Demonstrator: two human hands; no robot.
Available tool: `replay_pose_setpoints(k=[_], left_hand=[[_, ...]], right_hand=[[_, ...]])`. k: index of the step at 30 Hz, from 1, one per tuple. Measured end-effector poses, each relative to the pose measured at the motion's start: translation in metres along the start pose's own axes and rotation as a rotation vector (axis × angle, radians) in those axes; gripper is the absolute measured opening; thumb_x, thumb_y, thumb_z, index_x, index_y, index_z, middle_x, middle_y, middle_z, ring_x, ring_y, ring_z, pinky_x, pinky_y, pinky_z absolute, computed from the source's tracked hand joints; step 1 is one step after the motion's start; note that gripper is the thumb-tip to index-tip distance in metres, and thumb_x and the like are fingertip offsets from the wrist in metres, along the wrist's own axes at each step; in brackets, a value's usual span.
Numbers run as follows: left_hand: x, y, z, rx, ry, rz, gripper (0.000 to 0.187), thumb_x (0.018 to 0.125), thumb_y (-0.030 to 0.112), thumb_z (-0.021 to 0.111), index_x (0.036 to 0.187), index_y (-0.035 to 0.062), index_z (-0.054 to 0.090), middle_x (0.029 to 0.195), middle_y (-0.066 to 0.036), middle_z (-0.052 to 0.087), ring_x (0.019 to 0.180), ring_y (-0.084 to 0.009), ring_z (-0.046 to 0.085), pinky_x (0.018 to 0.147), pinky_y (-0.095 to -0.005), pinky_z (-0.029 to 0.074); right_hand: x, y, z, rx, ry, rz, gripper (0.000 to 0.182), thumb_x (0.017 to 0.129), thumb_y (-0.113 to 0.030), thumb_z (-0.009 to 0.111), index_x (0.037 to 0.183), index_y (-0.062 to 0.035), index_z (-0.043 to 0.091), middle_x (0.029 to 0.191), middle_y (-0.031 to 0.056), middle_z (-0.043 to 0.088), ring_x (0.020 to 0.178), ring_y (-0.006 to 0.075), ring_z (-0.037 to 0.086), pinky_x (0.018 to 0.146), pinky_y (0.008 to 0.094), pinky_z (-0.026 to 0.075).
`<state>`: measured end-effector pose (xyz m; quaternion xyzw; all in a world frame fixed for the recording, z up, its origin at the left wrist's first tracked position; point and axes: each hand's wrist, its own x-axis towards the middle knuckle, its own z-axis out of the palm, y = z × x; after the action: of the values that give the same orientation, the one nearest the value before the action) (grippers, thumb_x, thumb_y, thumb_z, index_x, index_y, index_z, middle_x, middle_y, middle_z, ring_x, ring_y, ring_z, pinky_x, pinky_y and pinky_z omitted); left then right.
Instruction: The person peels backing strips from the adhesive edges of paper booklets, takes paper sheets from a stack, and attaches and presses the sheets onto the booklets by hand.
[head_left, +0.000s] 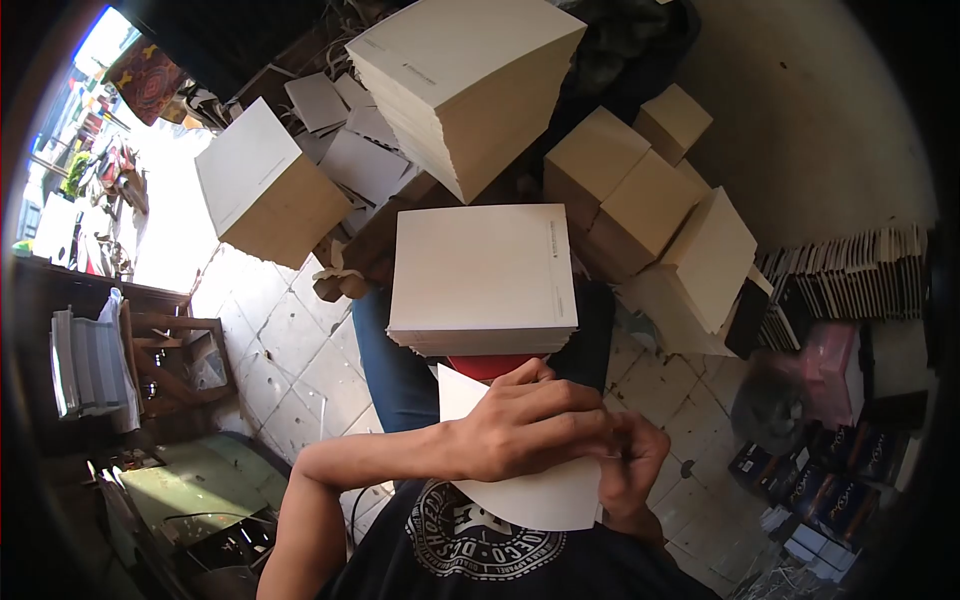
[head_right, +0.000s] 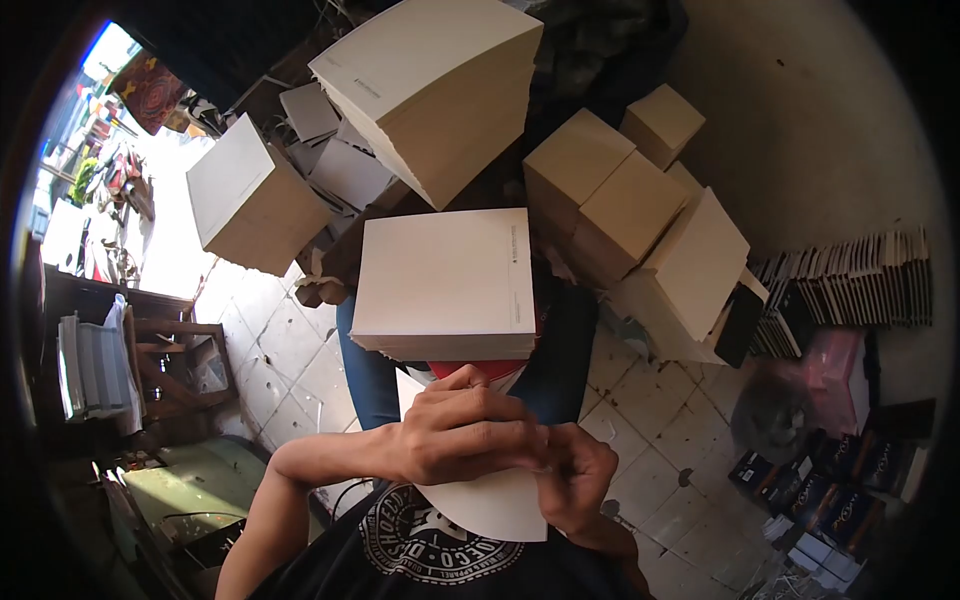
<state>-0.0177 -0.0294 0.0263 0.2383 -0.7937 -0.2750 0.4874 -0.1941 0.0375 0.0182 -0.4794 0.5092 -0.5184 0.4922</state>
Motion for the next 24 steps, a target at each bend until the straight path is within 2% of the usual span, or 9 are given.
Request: replay_pose_setpoints(k=[6,10,16,18,19,21,22,23,24], left_hand=[[0.001,-0.008,0.001,-0.173,-0.025,0.048,0.036,0.075,0.015,0.081,0.107,0.0019,0.069,0.092,-0.007,0.065,0.075,-0.0188,0.061,0.065,-0.0329,0.044],[0.005,-0.011,-0.003,-0.331,-0.039,-0.096,0.027,0.073,0.01,0.085,0.092,-0.0026,0.072,0.083,-0.01,0.067,0.072,-0.0222,0.065,0.066,-0.0351,0.05],[0.018,-0.009,-0.029,0.004,0.072,0.023,0.022,0.074,0.007,0.083,0.089,-0.0004,0.068,0.081,-0.007,0.069,0.071,-0.0206,0.065,0.064,-0.0321,0.047],[0.033,-0.017,-0.072,0.113,0.253,-0.05,0.015,0.077,0.0,0.079,0.085,-0.0018,0.065,0.079,-0.01,0.068,0.074,-0.0207,0.067,0.07,-0.0303,0.051],[0.041,-0.03,-0.104,0.433,0.385,-0.042,0.012,0.081,-0.003,0.075,0.09,-0.0019,0.068,0.083,-0.01,0.069,0.077,-0.0194,0.067,0.073,-0.0293,0.053],[0.085,-0.06,-0.179,0.952,0.688,-0.073,0.013,0.086,0.002,0.074,0.099,0.0039,0.073,0.093,-0.005,0.068,0.079,-0.0131,0.064,0.07,-0.0262,0.052],[0.103,-0.084,-0.225,1.019,0.744,0.094,0.014,0.087,0.008,0.074,0.101,0.0055,0.073,0.089,-0.003,0.068,0.074,-0.0119,0.062,0.066,-0.0245,0.05],[0.117,-0.117,-0.283,1.149,0.812,0.18,0.015,0.087,0.02,0.076,0.096,0.0075,0.077,0.095,-0.006,0.073,0.08,-0.0132,0.068,0.072,-0.0276,0.052],[0.125,-0.141,-0.326,1.159,0.743,0.235,0.022,0.087,0.025,0.076,0.102,0.0085,0.075,0.089,-0.004,0.072,0.077,-0.0125,0.067,0.071,-0.0279,0.052]], right_hand=[[-0.005,0.01,0.001,0.071,-0.025,-0.143,0.002,0.084,0.001,0.064,0.084,0.0034,0.063,0.067,0.0018,0.064,0.059,0.0032,0.055,0.052,0.0205,0.04],[0.003,0.003,0.008,0.104,-0.04,-0.115,0.009,0.088,-0.004,0.07,0.085,0.0027,0.066,0.067,0.0017,0.064,0.061,0.0029,0.057,0.053,0.0204,0.042],[0.0,0.002,-0.008,0.005,-0.018,0.004,0.011,0.089,-0.008,0.07,0.083,0.0011,0.066,0.067,0.0003,0.062,0.058,0.0023,0.051,0.05,0.0192,0.035],[0.003,0.002,-0.031,-0.013,0.114,-0.12,0.022,0.092,-0.016,0.067,0.078,0.0001,0.061,0.064,-0.0017,0.057,0.055,0.0021,0.044,0.052,0.0191,0.031],[0.006,0.005,-0.042,-0.061,0.273,-0.2,0.029,0.094,-0.022,0.065,0.076,0.0,0.058,0.062,-0.002,0.053,0.055,0.0029,0.042,0.053,0.0197,0.031],[0.015,0.007,-0.073,-0.131,0.464,-0.405,0.039,0.097,-0.03,0.059,0.072,-0.0017,0.051,0.059,-0.0019,0.045,0.054,0.0057,0.037,0.055,0.0222,0.031],[0.014,0.004,-0.092,-0.101,0.463,-0.438,0.042,0.099,-0.032,0.056,0.07,-0.0036,0.047,0.059,-0.0012,0.042,0.054,0.0076,0.035,0.056,0.0238,0.031],[0.013,0.0,-0.112,-0.071,0.462,-0.471,0.044,0.102,-0.033,0.052,0.068,-0.0055,0.044,0.058,-0.0005,0.039,0.054,0.0095,0.034,0.058,0.0254,0.031],[0.001,-0.006,-0.129,0.007,0.435,-0.413,0.045,0.103,-0.033,0.049,0.067,-0.0076,0.041,0.058,0.0004,0.037,0.055,0.0114,0.034,0.059,0.0267,0.031]])
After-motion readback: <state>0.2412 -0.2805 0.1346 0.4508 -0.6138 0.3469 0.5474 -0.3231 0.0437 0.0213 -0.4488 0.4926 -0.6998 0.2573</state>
